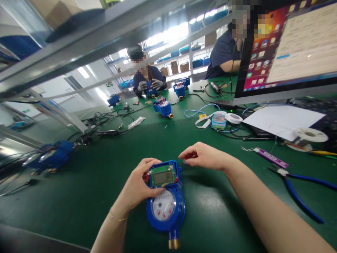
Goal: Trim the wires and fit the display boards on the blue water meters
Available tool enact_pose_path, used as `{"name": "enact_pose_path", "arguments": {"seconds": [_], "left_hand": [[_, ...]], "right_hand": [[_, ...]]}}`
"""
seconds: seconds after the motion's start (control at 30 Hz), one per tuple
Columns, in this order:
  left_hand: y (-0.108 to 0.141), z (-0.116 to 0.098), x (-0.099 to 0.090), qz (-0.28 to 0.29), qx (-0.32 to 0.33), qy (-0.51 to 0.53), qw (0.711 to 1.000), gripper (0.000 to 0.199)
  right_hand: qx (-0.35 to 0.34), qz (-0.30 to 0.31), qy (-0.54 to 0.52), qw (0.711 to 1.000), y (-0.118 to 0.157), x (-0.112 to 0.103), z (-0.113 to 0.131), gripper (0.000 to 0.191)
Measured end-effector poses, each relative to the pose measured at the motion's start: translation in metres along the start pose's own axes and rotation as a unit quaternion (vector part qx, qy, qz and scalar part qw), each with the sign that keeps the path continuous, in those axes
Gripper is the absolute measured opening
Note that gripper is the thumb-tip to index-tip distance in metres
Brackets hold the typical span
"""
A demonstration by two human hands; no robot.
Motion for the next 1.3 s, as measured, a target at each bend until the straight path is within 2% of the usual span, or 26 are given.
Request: {"name": "enact_pose_path", "arguments": {"seconds": [0.07, 0.13, 0.23, 0.33, 0.5, 0.6, 0.7, 0.83, 0.9, 1.03, 1.1, 1.2, 1.3], "left_hand": [[0.002, 0.003, 0.000, -0.002, -0.003, -0.008, 1.000, 0.058], [0.003, 0.006, 0.000, 0.001, -0.009, -0.012, 1.000, 0.059], [0.003, 0.012, -0.001, 0.011, -0.031, 0.001, 0.999, 0.056], [0.003, 0.018, -0.002, 0.020, -0.057, 0.040, 0.997, 0.054], [0.004, 0.024, -0.004, 0.029, -0.099, 0.069, 0.992, 0.051], [0.003, 0.025, -0.003, 0.034, -0.116, 0.077, 0.990, 0.051], [0.001, 0.026, -0.002, 0.035, -0.137, 0.106, 0.984, 0.055], [-0.001, 0.025, -0.003, 0.033, -0.155, 0.112, 0.981, 0.055], [-0.001, 0.023, -0.004, 0.035, -0.151, 0.091, 0.984, 0.054], [-0.002, 0.022, -0.008, 0.039, -0.133, 0.040, 0.989, 0.058], [-0.001, 0.023, -0.010, 0.041, -0.130, 0.031, 0.990, 0.060], [-0.002, 0.022, -0.010, 0.042, -0.126, 0.025, 0.991, 0.060], [-0.004, 0.016, -0.009, 0.041, -0.116, -0.003, 0.992, 0.058]], "right_hand": [[-0.028, -0.035, -0.003, 0.999, 0.012, 0.000, 0.006, 0.072], [-0.062, -0.059, 0.013, 0.996, 0.018, 0.013, 0.015, 0.092], [-0.064, -0.117, 0.010, 0.991, 0.016, 0.033, 0.022, 0.080], [-0.064, -0.176, -0.029, 0.982, 0.008, 0.041, 0.023, 0.061], [-0.103, -0.194, -0.029, 0.975, -0.002, 0.039, 0.029, 0.060], [-0.139, -0.181, -0.040, 0.973, -0.002, 0.039, 0.027, 0.065], [-0.151, -0.127, -0.166, 0.966, -0.004, 0.043, 0.013, 0.075], [-0.101, -0.055, -0.356, 0.927, -0.014, 0.051, -0.008, 0.054], [-0.065, -0.037, -0.390, 0.918, -0.020, 0.055, -0.014, 0.048], [-0.029, 0.002, -0.429, 0.903, -0.031, 0.059, -0.019, 0.050], [-0.021, 0.019, -0.416, 0.909, -0.036, 0.055, -0.022, 0.053], [-0.019, 0.024, -0.307, 0.951, -0.038, 0.040, -0.020, 0.051], [-0.068, -0.002, -0.187, 0.980, -0.032, 0.025, -0.001, 0.059]]}}
Point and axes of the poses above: each hand's wrist, its own y-axis away from the middle knuckle, its own x-axis out of the palm, z = x × y, the point moved 7 cm from there along -y, towards the middle knuckle, and after that the axes turned 9 degrees about y, right-handed, at the moved point
